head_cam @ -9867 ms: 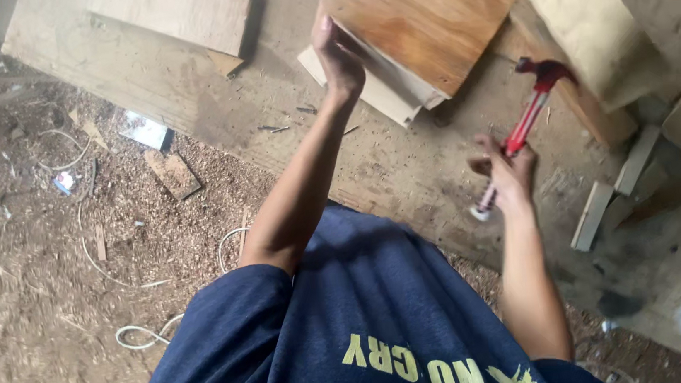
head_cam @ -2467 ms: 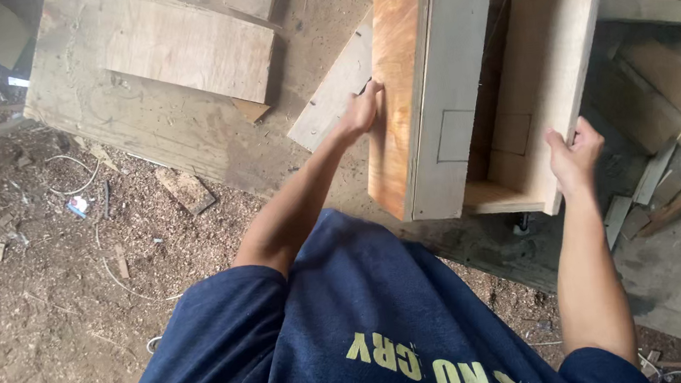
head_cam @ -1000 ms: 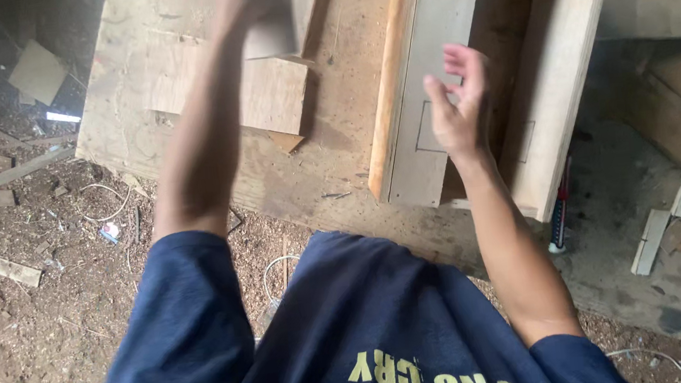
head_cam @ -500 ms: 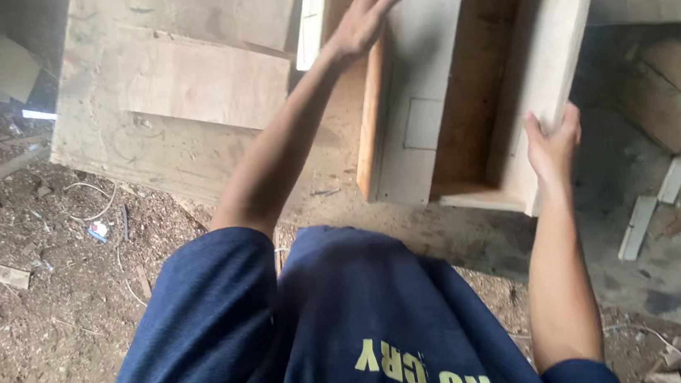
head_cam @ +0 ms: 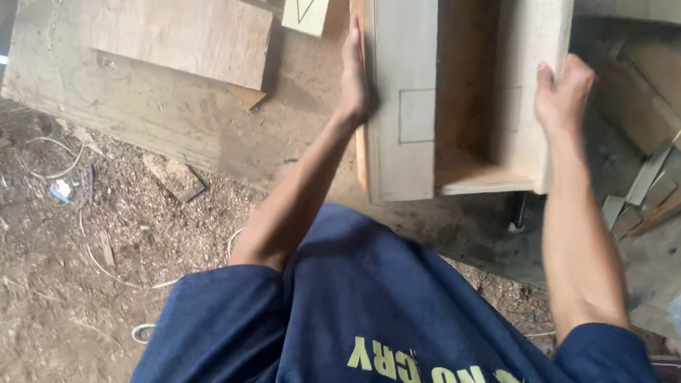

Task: The person assembles a wooden box-like structure by positioning planks and hammering nails into place. They repeatedly align pieces, insert nails, and strike them with a hammer to secure the joints.

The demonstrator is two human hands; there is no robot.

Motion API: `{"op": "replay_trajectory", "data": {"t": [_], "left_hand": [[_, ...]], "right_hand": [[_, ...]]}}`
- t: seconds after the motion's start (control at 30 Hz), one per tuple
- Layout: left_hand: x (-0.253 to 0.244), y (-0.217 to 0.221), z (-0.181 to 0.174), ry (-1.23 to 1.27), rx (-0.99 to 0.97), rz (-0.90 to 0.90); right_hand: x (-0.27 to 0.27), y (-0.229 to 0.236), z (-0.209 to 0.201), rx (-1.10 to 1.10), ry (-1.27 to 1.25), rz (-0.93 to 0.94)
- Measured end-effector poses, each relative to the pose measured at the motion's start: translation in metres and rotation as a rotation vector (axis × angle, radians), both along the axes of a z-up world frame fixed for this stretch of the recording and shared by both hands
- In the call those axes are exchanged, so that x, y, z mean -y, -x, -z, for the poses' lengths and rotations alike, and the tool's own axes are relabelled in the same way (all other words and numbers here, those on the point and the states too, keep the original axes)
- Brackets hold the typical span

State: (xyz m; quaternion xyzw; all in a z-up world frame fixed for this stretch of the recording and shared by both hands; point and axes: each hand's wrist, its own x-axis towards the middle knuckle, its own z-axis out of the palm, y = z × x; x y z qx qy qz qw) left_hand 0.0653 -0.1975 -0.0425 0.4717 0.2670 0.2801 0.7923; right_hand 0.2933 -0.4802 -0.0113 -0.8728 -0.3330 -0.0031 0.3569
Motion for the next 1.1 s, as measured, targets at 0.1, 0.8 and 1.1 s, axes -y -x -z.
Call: {"op": "replay_trajectory", "data": {"t": [0.1,0.8,1.1], "left_hand": [[0.038,0.009,-0.018,-0.021,-0.015,-0.104],[0.153,0.092,-0.010,-0.640,-0.439,0.043],[-0.070,0.155,-0.045,-0.285,-0.112,-0.387]], "right_hand": [[0.011,-0.023,-0.010,0.045,0.101,-0.096],[-0.163,-0.094,-0.049,0.313,0.186,-0.593],[-0.115,0.070,-0.075,-0.056,0.091,-0.549]]}}
